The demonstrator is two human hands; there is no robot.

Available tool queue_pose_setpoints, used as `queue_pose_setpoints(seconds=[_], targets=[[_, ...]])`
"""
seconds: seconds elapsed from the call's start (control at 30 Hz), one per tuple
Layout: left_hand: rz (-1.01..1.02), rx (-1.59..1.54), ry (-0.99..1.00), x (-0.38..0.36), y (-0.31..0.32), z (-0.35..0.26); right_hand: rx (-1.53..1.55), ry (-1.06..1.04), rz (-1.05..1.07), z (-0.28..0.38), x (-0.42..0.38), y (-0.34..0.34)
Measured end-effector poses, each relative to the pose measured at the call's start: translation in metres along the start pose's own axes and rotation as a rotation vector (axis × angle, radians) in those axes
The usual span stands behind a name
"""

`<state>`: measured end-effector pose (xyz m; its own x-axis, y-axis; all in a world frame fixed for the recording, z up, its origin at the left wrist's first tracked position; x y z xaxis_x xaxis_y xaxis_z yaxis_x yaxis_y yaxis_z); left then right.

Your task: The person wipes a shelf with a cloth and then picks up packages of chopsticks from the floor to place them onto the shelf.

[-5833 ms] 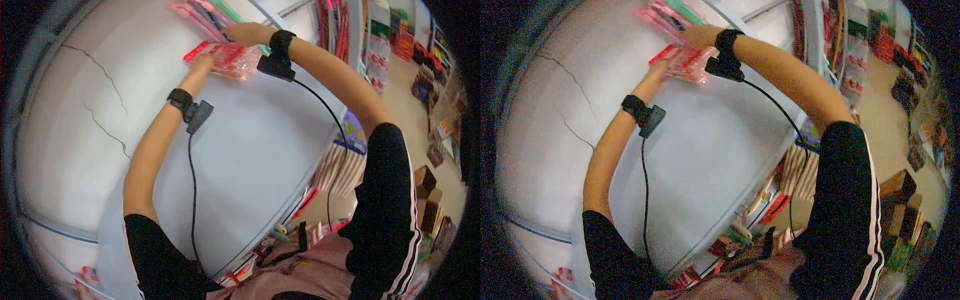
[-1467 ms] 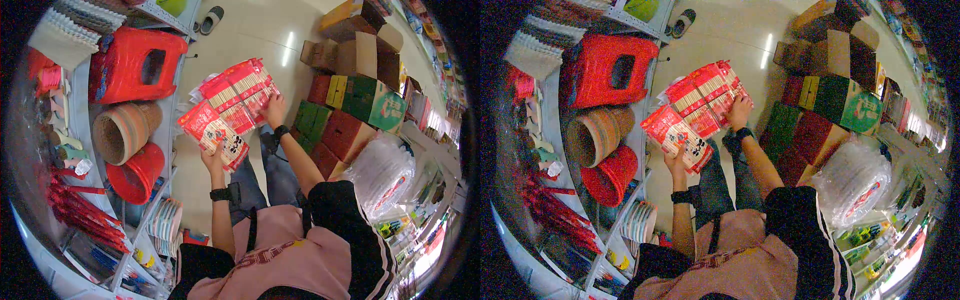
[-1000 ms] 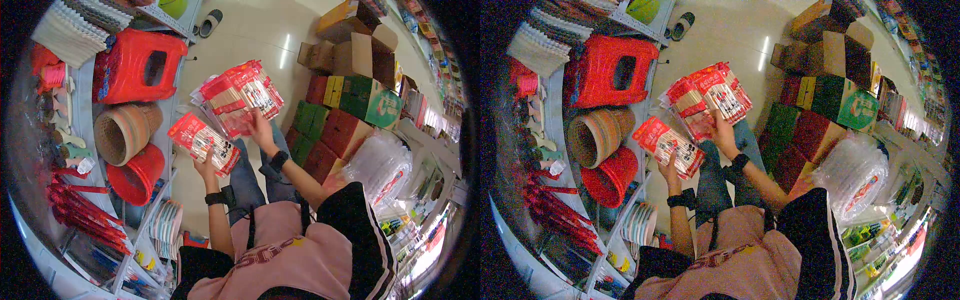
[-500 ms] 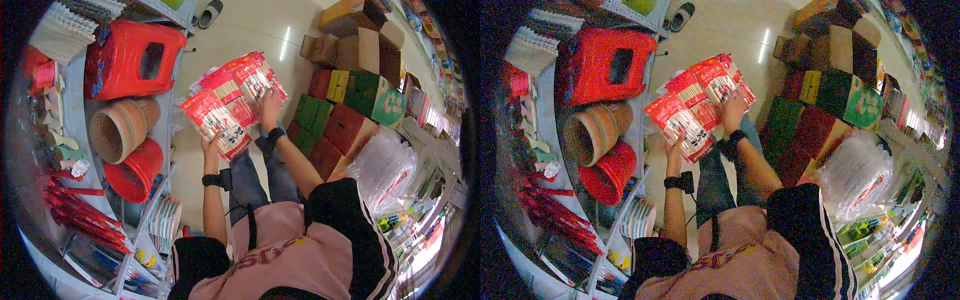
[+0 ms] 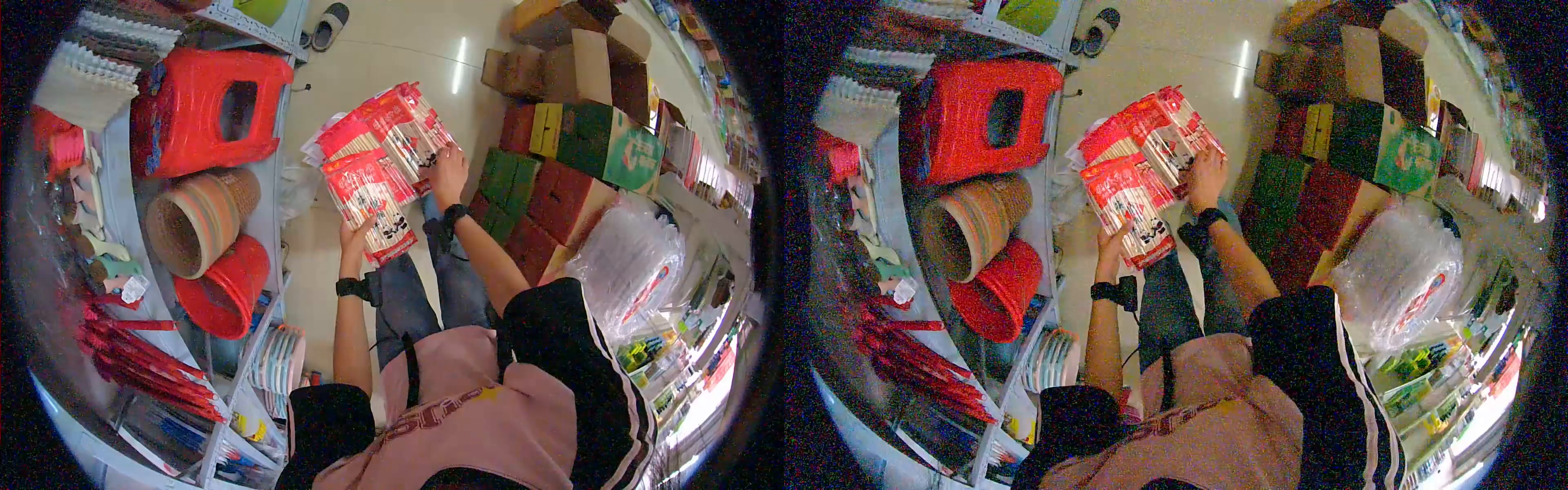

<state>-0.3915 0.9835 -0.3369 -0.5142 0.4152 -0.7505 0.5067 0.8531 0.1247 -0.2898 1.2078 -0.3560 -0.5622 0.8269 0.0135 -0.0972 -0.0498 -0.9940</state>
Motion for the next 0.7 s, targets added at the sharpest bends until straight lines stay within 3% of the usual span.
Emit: queue_pose_setpoints(seconds=[0.03,0.1,0.13,0.23,0.3,0.33,0.37,0.4,0.47,0.53,0.57,0.63,0.67,0.7], targets=[[-0.007,0.012,0.0,-0.001,0.002,-0.004,0.002,0.005,-0.003,0.003,-0.004,-0.004],[-0.002,0.022,0.035,-0.004,0.005,-0.009,0.369,0.216,0.361,0.012,-0.013,-0.011],[0.0,0.026,0.066,-0.007,0.007,-0.011,0.365,0.122,0.172,0.015,-0.017,-0.011],[-0.049,0.029,0.005,-0.02,0.017,-0.032,0.493,0.189,0.119,0.032,-0.035,-0.078],[-0.039,-0.047,0.025,-0.015,0.011,-0.02,0.764,0.32,0.217,0.044,-0.045,-0.124],[-0.005,-0.086,0.006,-0.009,0.001,-0.008,0.961,0.366,0.269,0.048,-0.056,-0.116],[0.027,-0.123,-0.014,-0.014,0.002,-0.012,1.295,0.365,0.321,0.057,-0.061,-0.113],[0.003,-0.186,0.111,-0.022,0.005,-0.016,1.147,0.274,0.4,0.058,-0.069,-0.117],[0.001,-0.24,0.046,-0.029,0.007,-0.021,0.998,0.184,0.466,0.057,-0.076,-0.122],[0.036,-0.473,-0.107,-0.026,0.003,-0.007,0.594,-0.173,0.218,0.061,-0.073,-0.134],[0.033,-0.469,-0.108,-0.029,0.001,-0.007,0.598,-0.171,0.221,0.062,-0.074,-0.132],[-0.022,-0.502,-0.138,-0.036,-0.001,-0.003,1.044,-0.061,0.426,0.064,-0.078,-0.122],[0.01,-0.531,-0.072,-0.034,0.001,-0.006,1.044,-0.056,0.43,0.064,-0.078,-0.125],[0.011,-0.533,-0.077,-0.035,-0.002,-0.008,1.014,-0.06,0.562,0.064,-0.079,-0.126]])
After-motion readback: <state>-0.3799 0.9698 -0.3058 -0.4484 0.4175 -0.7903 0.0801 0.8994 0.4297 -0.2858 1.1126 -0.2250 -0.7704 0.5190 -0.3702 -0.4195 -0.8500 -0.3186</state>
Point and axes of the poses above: each hand's wrist, its own x-axis towards the middle knuckle, its own y-axis out of the palm, z = x × y, the point moved 3 cm from there along x, towards the middle knuckle, and after that the axes turned 2 degrees about -x, right-handed, at the moved point
